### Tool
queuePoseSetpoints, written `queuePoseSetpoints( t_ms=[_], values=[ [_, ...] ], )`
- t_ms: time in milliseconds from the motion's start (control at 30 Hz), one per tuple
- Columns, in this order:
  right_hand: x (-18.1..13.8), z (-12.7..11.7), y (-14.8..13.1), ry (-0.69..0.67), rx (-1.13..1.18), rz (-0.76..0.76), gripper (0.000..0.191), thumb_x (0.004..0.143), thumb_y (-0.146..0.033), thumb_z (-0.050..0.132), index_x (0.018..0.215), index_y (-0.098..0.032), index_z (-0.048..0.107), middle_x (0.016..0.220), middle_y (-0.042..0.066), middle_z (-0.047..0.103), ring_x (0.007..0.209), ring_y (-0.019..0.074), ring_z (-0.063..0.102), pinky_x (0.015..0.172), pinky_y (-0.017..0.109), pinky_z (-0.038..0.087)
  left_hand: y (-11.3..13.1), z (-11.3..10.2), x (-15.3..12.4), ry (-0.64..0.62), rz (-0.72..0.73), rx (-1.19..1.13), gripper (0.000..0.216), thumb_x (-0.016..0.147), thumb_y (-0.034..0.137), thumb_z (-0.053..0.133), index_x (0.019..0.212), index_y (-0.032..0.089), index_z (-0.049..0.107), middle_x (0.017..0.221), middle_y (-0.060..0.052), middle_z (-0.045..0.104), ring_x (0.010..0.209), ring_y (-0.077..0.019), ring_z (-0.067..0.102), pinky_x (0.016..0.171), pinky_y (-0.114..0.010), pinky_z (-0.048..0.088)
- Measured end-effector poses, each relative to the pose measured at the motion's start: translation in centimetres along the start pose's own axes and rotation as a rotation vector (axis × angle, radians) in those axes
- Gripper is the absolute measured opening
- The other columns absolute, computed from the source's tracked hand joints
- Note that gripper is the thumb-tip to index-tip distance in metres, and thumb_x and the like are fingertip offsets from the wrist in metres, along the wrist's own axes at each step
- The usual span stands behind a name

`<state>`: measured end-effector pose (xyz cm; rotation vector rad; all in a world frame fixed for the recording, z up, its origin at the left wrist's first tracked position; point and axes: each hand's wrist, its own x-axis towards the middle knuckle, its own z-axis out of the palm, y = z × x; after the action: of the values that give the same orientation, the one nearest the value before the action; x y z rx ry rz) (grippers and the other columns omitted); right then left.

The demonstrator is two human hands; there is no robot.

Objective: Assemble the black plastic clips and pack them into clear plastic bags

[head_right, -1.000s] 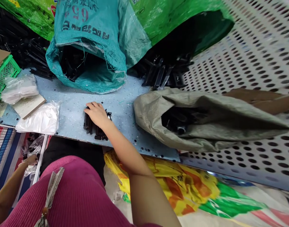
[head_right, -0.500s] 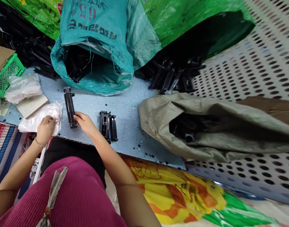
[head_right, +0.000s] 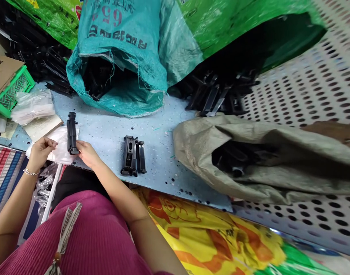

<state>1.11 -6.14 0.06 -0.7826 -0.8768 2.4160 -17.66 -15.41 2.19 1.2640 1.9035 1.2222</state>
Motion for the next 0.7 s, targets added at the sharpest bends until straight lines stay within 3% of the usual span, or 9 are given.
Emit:
queuePoseSetpoints(
  t_ms=[33, 133, 233, 333, 400, 567, 700],
  values=[
    [-0.4, -0.3, 0.1, 0.005, 0.015, -0.013, 0.024, 0.083, -0.04, 0.076, 0.08, -0.018, 0.066, 0.085, 0.006, 0.074, 0.081, 0.0164, 0.069, 0.073, 0.025, 0.055, 0.0, -0.3, 0.0, -0.04, 0.079, 0.137, 0.007, 0.084, 0.021, 0.057, 0.079, 0.019, 0.062, 0.092, -0.008, 0.073, 0.097, -0.0233, 0.07, 0.092, -0.041, 0.056],
    [-2.2, -1.6, 0.4, -0.136, 0.129, 0.078, 0.023, 0.084, -0.036, 0.075, 0.088, -0.015, 0.067, 0.085, 0.007, 0.074, 0.078, 0.0163, 0.07, 0.069, 0.024, 0.055, -0.3, -1.3, 0.7, -0.143, 0.236, 0.463, 0.035, 0.087, 0.012, 0.044, 0.106, 0.016, 0.073, 0.124, -0.015, 0.071, 0.122, -0.0292, 0.064, 0.11, -0.051, 0.048],
    [-3.2, -2.3, 1.4, -0.291, 0.247, 0.321, 0.017, 0.082, -0.022, 0.073, 0.091, -0.009, 0.066, 0.08, 0.011, 0.073, 0.065, 0.0122, 0.065, 0.053, 0.017, 0.048, -0.3, -1.6, 1.6, -0.132, 0.251, 0.486, 0.049, 0.088, 0.011, 0.045, 0.133, 0.012, 0.064, 0.14, -0.017, 0.063, 0.132, -0.029, 0.059, 0.115, -0.05, 0.047],
    [-3.0, -2.1, 2.8, -0.311, 0.341, 0.46, 0.013, 0.088, -0.018, 0.065, 0.095, -0.007, 0.064, 0.071, 0.007, 0.068, 0.048, 0.0043, 0.045, 0.041, 0.013, 0.034, 0.8, -1.3, 0.7, -0.133, 0.266, 0.395, 0.055, 0.092, 0.013, 0.047, 0.146, 0.015, 0.055, 0.146, -0.016, 0.058, 0.134, -0.0269, 0.058, 0.115, -0.047, 0.049],
    [-2.9, -1.6, 3.4, -0.257, 0.292, 0.428, 0.013, 0.09, -0.022, 0.065, 0.093, -0.01, 0.064, 0.067, 0.003, 0.064, 0.045, 0.0034, 0.039, 0.04, 0.013, 0.03, 2.1, -0.8, -1.3, -0.197, 0.334, 0.354, 0.058, 0.095, 0.012, 0.046, 0.152, 0.019, 0.05, 0.149, -0.014, 0.056, 0.139, -0.0261, 0.054, 0.118, -0.046, 0.045],
    [-4.2, -0.2, 3.7, -0.086, 0.092, 0.213, 0.027, 0.081, -0.037, 0.078, 0.08, -0.015, 0.063, 0.061, -0.001, 0.059, 0.05, 0.0076, 0.048, 0.043, 0.017, 0.032, 4.7, -0.2, -6.9, -0.409, 0.453, 0.261, 0.065, 0.098, 0.007, 0.044, 0.159, 0.03, 0.039, 0.151, -0.01, 0.055, 0.14, -0.0212, 0.054, 0.118, -0.038, 0.047],
    [-5.2, 0.6, 4.0, -0.068, 0.052, 0.157, 0.03, 0.082, -0.042, 0.073, 0.074, -0.017, 0.06, 0.058, -0.004, 0.054, 0.047, 0.0065, 0.037, 0.046, 0.02, 0.033, 5.1, 0.0, -8.6, -0.408, 0.516, 0.218, 0.068, 0.098, 0.003, 0.042, 0.159, 0.032, 0.038, 0.147, -0.011, 0.058, 0.135, -0.0197, 0.058, 0.113, -0.037, 0.052]
  ],
)
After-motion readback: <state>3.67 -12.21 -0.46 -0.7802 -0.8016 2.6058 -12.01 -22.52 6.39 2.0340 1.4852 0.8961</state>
